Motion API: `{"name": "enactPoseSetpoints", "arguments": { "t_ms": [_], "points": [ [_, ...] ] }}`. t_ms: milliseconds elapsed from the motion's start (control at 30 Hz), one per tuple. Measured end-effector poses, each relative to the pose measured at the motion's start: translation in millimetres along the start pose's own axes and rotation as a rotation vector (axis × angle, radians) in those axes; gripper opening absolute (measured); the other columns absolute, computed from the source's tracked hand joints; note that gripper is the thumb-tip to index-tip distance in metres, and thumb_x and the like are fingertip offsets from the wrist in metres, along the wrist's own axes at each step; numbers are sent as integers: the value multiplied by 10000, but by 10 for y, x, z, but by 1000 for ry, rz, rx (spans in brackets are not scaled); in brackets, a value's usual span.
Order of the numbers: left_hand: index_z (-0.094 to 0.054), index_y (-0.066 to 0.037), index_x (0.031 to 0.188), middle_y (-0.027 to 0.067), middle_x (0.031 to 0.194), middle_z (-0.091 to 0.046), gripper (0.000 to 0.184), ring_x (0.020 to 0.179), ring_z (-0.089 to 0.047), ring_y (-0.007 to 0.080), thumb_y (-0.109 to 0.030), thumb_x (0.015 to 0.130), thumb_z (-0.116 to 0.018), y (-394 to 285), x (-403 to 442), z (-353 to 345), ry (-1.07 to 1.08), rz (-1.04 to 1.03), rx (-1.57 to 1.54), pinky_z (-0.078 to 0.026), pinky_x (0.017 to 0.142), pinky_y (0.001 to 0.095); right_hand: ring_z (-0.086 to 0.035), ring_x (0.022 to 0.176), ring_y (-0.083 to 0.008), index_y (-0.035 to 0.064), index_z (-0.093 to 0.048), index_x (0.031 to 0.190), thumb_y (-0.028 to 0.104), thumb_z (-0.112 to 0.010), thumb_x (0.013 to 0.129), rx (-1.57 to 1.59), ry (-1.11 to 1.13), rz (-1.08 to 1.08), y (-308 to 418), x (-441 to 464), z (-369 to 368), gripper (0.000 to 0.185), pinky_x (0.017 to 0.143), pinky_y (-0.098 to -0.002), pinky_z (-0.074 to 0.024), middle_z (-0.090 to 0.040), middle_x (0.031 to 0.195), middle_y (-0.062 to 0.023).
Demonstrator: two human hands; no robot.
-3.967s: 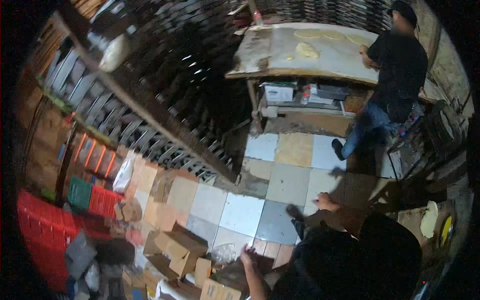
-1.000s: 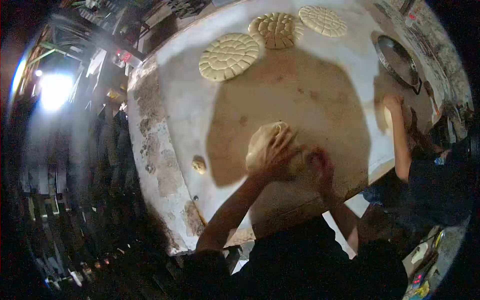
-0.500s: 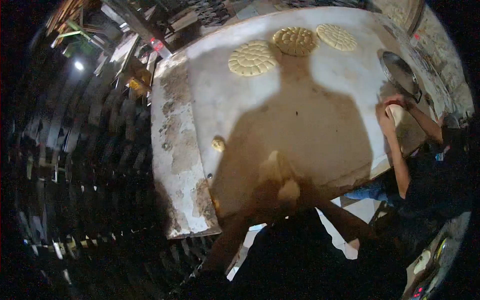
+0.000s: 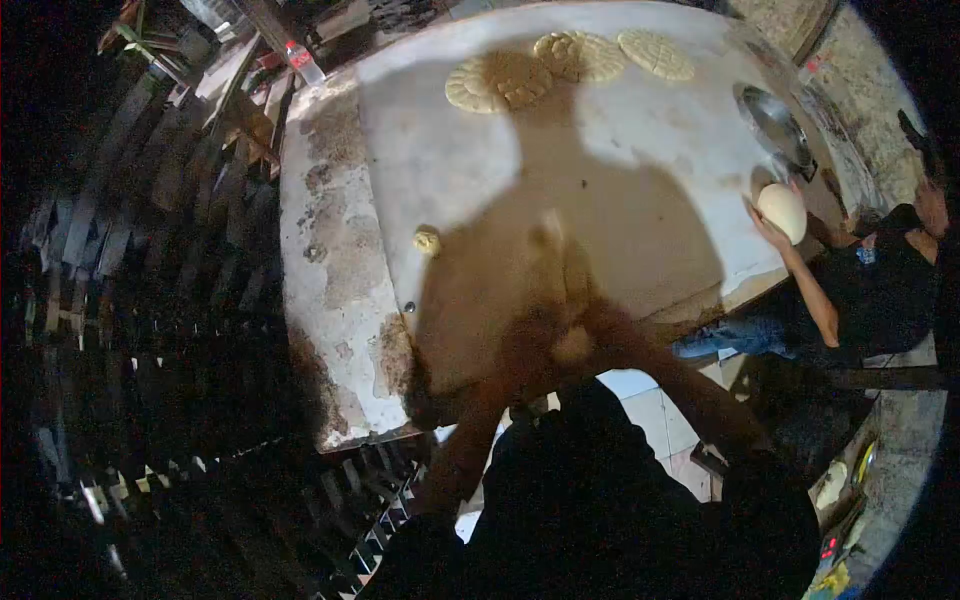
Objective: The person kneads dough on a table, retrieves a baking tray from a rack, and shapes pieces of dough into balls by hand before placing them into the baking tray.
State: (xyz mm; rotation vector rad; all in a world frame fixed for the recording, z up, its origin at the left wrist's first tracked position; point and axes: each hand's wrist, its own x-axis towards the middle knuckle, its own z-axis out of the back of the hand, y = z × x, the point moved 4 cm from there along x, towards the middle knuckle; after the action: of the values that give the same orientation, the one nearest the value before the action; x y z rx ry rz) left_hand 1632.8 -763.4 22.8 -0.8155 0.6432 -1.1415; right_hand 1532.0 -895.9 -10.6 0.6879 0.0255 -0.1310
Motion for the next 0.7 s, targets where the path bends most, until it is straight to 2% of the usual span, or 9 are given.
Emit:
{"name": "enactPoseSetpoints", "arguments": {
  "t_ms": [133, 167, 233, 333, 367, 433, 567, 600, 700],
  "points": [
    [-645, -52, 1178, 210, 1160, -636, 465, 983, -628, 382, -358, 837, -721, 289, -248, -68, -9, 247, -80, -484, 915, 463, -491, 1283, -341, 139, -622, 1259, 358, -763, 812, 19, 678, -239, -24, -82, -29, 518, 1108, -501, -340, -598, 1276, -196],
    [-645, -52, 1178, 212, 1160, -635, 459, 968, -635, 382, -356, 841, -716, 439, -128, 34, -60, 343, -58, -491, 905, 462, -542, 1221, -316, 120, -618, 1253, 368, -754, 825, 502, 388, -192, 228, 172, 477, 513, 1063, -482, -389, -630, 1212, -187],
    [-644, -51, 1176, 218, 1160, -634, 447, 936, -649, 382, -350, 850, -708, 885, 369, 249, -170, 522, 56, -503, 885, 460, -622, 1075, -257, 77, -616, 1211, 380, -737, 847, 797, 37, -207, -415, 585, 631, 489, 955, -431, -474, -672, 1102, -164],
    [-645, -71, 1176, 216, 1238, -599, 463, 1047, -620, 374, -371, 834, -730, 1499, 1276, 436, -183, 291, 655, -485, 926, 472, -660, 709, -228, 36, -608, 1122, 269, -696, 875, 274, -393, -326, -1395, 1144, 459, 351, 696, -336, -545, -672, 875, -112],
    [-646, -81, 1177, 214, 1277, -581, 475, 1111, -602, 370, -383, 823, -743, 1697, 1558, 484, -225, 182, 896, -473, 951, 479, -665, 719, -224, 37, -599, 1149, 262, -700, 875, 269, -532, -331, -1547, 1135, 411, 368, 703, -340, -546, -674, 875, -117],
    [-629, -113, 1214, 204, 1324, -557, 524, 1211, -550, 364, -410, 803, -760, 1330, 2028, 924, -352, 393, 815, -439, 1003, 498, -674, 740, -217, 41, -583, 1201, 249, -706, 873, 252, -827, -347, -1809, 1031, 295, 408, 717, -348, -549, -679, 874, -128],
    [-567, -133, 1287, 196, 1338, -551, 799, 1287, -485, 361, -603, 679, -782, 784, 2330, 543, -10, -118, 230, -388, 1055, 503, -622, 1041, -285, 16, -483, 1272, 397, -652, 920, 579, -695, -446, -1562, 746, -55, 545, 915, -419, -492, -598, 1199, -158],
    [-550, -135, 1306, 191, 1355, -542, 884, 1285, -487, 371, -654, 631, -787, 800, 2317, 245, 195, -81, 321, -382, 1061, 501, -598, 1091, -302, 24, -447, 1322, 401, -649, 921, 603, -702, -421, -1384, 764, -123, 586, 955, -437, -471, -568, 1248, -164],
    [-546, -106, 1311, 196, 1318, -571, 988, 1244, -524, 384, -686, 556, -811, 844, 2240, 133, 114, 93, 298, -409, 1036, 492, -606, 1080, -292, 26, -475, 1289, 395, -681, 879, 674, -566, -356, -1411, 970, -141, 589, 944, -427, -478, -584, 1223, -159]
  ]
}}
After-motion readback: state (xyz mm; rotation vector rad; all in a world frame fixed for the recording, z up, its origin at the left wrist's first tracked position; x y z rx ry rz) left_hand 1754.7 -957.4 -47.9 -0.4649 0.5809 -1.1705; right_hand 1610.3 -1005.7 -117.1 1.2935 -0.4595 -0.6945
